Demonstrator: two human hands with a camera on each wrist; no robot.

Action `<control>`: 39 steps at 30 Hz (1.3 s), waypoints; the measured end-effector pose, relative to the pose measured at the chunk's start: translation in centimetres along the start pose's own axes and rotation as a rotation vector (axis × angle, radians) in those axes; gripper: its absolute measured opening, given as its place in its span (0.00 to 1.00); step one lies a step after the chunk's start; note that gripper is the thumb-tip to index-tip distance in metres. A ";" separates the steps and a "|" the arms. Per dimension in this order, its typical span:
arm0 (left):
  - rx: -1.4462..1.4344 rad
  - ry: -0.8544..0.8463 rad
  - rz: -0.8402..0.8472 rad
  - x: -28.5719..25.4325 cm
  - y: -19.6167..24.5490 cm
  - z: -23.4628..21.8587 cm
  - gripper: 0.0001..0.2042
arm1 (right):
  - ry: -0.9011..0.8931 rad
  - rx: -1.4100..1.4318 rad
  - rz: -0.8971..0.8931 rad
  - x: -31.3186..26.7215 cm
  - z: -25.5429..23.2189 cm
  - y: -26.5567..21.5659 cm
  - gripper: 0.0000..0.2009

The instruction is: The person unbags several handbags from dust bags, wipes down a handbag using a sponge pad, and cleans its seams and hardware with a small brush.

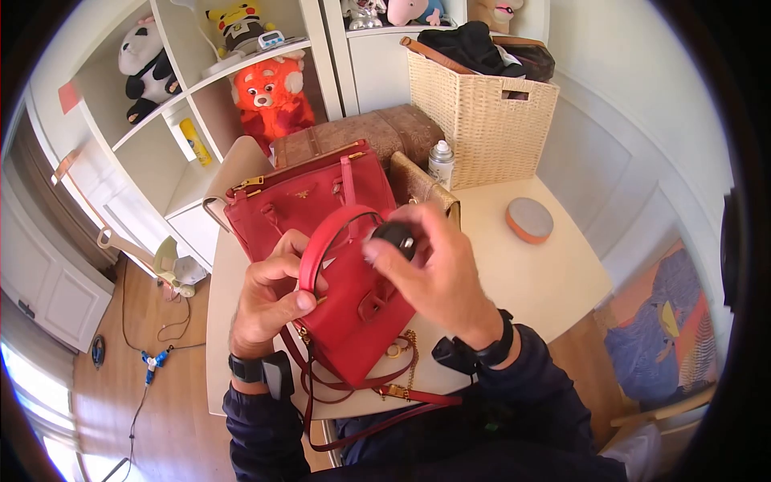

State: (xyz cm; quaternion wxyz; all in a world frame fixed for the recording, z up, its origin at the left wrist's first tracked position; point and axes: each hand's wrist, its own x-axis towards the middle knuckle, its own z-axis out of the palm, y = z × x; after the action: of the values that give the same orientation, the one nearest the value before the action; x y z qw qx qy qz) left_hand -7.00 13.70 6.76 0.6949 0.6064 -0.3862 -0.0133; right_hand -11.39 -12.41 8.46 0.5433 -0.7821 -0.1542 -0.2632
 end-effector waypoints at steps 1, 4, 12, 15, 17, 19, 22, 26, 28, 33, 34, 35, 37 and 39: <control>0.002 -0.004 -0.005 0.0 0.1 0.1 0.16 | -0.059 0.001 -0.011 -0.5 0.1 -0.4 0.22; 0.043 -0.045 -0.012 0.2 0.6 0.5 0.16 | -0.208 0.136 -0.085 -1.1 0.9 -0.8 0.21; 0.038 0.133 -0.066 0.3 1.8 1.6 0.15 | 0.085 0.098 0.074 0.1 -2.7 3.4 0.18; 0.089 0.418 -0.052 1.2 2.8 4.8 0.12 | 0.096 0.245 0.110 -1.0 -4.4 4.5 0.16; 0.085 0.479 -0.072 1.7 3.5 6.4 0.08 | 0.097 0.279 0.119 -1.7 -5.6 4.4 0.16; 0.199 0.712 -0.070 2.1 4.0 8.6 0.07 | 0.099 0.382 0.186 -2.6 -6.7 3.7 0.14; 0.285 0.693 -0.034 2.5 3.6 11.3 0.10 | 0.102 0.380 0.211 -3.7 -8.1 3.5 0.15; 0.299 0.451 -0.099 3.9 2.3 13.2 0.18 | 0.180 0.410 0.214 -4.8 -8.7 3.1 0.17; 0.246 0.301 -0.124 5.0 1.6 13.7 0.23 | 0.229 0.436 0.231 -5.3 -8.8 2.8 0.17; 0.320 0.194 -0.231 6.0 2.7 11.0 0.19 | 0.270 0.459 0.210 -6.1 -8.4 2.7 0.20; 0.469 0.129 -0.256 6.2 3.1 9.9 0.18 | 0.257 0.434 0.182 -6.2 -8.1 2.8 0.20; 0.618 0.063 -0.280 6.5 3.5 9.2 0.17 | 0.244 0.410 0.153 -6.3 -7.8 2.9 0.21; 0.582 0.092 -0.245 7.0 4.7 8.5 0.14 | 0.224 0.394 0.154 -6.5 -7.4 2.6 0.21; 0.735 -0.028 -0.285 7.3 5.8 7.4 0.12 | 0.197 0.336 0.147 -6.7 -7.1 2.3 0.22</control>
State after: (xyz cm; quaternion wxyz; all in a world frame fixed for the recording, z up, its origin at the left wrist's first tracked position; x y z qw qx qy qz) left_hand -8.61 5.52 15.25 0.4173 0.8621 -0.2867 0.0214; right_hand -17.37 -19.54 4.70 0.6963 -0.6603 -0.0845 -0.2684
